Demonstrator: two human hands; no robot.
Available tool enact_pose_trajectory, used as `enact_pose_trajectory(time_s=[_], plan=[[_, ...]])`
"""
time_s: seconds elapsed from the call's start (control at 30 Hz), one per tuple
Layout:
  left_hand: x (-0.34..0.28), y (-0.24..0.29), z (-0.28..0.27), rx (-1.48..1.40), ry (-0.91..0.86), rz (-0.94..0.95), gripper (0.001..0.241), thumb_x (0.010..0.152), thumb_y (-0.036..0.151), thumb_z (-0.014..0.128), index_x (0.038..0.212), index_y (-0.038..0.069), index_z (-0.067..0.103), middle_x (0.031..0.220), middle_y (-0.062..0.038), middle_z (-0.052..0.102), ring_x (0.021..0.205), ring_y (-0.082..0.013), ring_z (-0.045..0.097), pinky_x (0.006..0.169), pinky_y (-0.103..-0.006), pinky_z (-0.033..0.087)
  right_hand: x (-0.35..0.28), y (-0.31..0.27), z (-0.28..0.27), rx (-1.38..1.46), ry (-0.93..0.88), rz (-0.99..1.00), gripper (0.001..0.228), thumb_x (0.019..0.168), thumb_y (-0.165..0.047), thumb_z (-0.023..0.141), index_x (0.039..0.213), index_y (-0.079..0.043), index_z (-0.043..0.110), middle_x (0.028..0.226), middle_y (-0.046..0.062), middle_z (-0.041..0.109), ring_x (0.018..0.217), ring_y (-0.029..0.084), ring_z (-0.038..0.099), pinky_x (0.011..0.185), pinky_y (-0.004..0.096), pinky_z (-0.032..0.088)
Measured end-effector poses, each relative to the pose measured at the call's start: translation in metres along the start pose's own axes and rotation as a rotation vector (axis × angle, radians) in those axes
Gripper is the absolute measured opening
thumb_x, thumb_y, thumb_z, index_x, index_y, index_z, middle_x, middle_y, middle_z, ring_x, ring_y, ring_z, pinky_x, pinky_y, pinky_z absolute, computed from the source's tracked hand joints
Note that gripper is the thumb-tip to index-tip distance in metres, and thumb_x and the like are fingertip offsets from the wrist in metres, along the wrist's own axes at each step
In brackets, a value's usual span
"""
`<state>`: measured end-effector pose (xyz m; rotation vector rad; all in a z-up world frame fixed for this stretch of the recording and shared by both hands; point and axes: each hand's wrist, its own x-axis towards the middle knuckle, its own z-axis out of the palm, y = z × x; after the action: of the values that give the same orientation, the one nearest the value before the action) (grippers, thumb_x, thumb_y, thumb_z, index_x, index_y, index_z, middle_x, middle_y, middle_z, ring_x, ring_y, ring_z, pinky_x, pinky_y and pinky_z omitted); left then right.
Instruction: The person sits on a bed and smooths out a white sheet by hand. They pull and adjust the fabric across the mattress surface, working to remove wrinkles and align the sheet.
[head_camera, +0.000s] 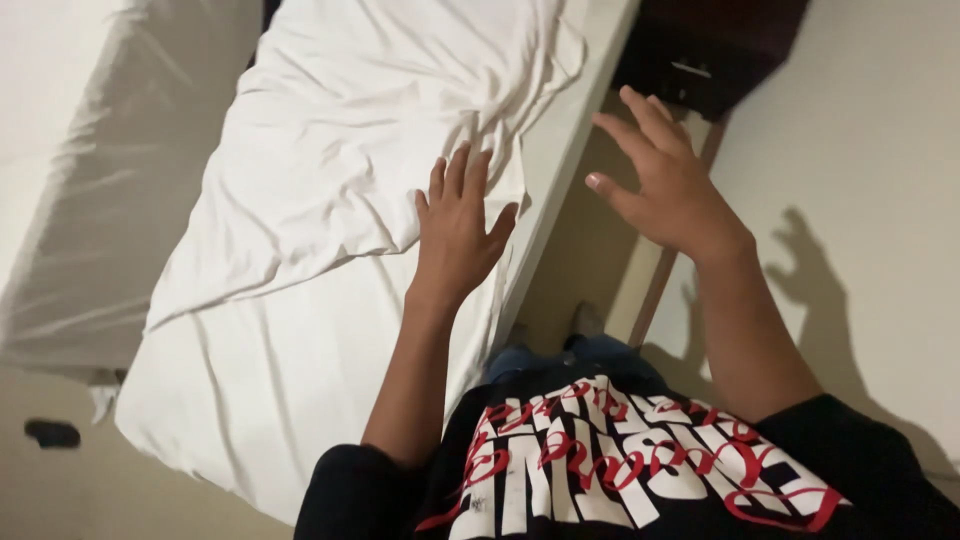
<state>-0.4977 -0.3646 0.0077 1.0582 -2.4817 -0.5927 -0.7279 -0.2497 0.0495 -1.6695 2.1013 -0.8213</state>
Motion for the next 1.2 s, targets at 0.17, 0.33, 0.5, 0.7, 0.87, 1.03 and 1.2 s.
enact_pose_trajectory(time_s=[0.17,0.33,0.5,0.7,0.87,1.03,1.2], plan=[[-0.012,0.002,0.005,0.02,0.075,-0.118,0.071,0.092,0.032,0.074,0.152,0.01,0.043,0.161,-0.02,0.037,0.145,-0.0516,0.033,0.107,-0.0759,0.03,0.024,0.016,-0.001,-0.04,-0.083,-0.164,0.061,0.097,-0.033,0.071,0.151,-0.013,0.051,0.168,0.021,0.03,0.155,0.044,0.024,0.123,0.056,0.023],[-0.027,0.01,0.002,0.042,0.135,-0.24,0.07,0.093,0.032,0.074,0.152,0.011,0.043,0.161,-0.02,0.036,0.146,-0.0512,0.032,0.107,-0.0753,0.03,0.042,0.016,-0.001,-0.041,-0.121,-0.307,0.06,0.096,-0.03,0.071,0.15,-0.011,0.053,0.165,0.022,0.036,0.155,0.042,0.03,0.122,0.058,0.024],[-0.049,0.011,0.003,0.072,0.212,-0.356,0.069,0.093,0.031,0.075,0.151,0.011,0.045,0.161,-0.019,0.038,0.146,-0.0501,0.033,0.109,-0.0753,0.029,0.052,0.016,0.011,0.013,-0.171,-0.422,0.06,0.096,-0.031,0.071,0.149,-0.009,0.053,0.165,0.023,0.036,0.153,0.046,0.03,0.122,0.055,0.027],[-0.067,0.015,0.006,0.089,0.264,-0.429,0.072,0.09,0.029,0.076,0.151,0.009,0.043,0.161,-0.021,0.035,0.145,-0.0506,0.034,0.105,-0.0738,0.032,0.055,0.016,0.017,0.026,-0.23,-0.507,0.059,0.098,-0.032,0.071,0.149,-0.009,0.055,0.164,0.026,0.036,0.153,0.048,0.031,0.123,0.055,0.027],[-0.077,0.02,0.006,0.081,0.282,-0.417,0.073,0.09,0.029,0.077,0.152,0.009,0.043,0.162,-0.022,0.034,0.145,-0.0514,0.032,0.105,-0.0743,0.032,0.049,0.015,0.023,0.033,-0.218,-0.543,0.059,0.098,-0.032,0.071,0.149,-0.008,0.055,0.163,0.027,0.038,0.151,0.048,0.032,0.123,0.056,0.027],[-0.093,0.011,-0.006,0.081,0.28,-0.377,0.073,0.09,0.028,0.077,0.152,0.009,0.043,0.162,-0.022,0.033,0.145,-0.0527,0.032,0.103,-0.0748,0.034,0.035,-0.007,0.034,0.036,-0.2,-0.527,0.059,0.097,-0.031,0.072,0.148,-0.008,0.055,0.162,0.027,0.04,0.151,0.048,0.032,0.121,0.058,0.026],[-0.112,-0.009,-0.026,0.079,0.234,-0.379,0.074,0.089,0.028,0.078,0.152,0.01,0.043,0.161,-0.022,0.033,0.144,-0.0531,0.032,0.103,-0.0758,0.033,0.024,-0.044,0.048,0.024,-0.173,-0.537,0.06,0.095,-0.029,0.074,0.148,-0.008,0.055,0.161,0.024,0.041,0.148,0.046,0.037,0.119,0.057,0.029]])
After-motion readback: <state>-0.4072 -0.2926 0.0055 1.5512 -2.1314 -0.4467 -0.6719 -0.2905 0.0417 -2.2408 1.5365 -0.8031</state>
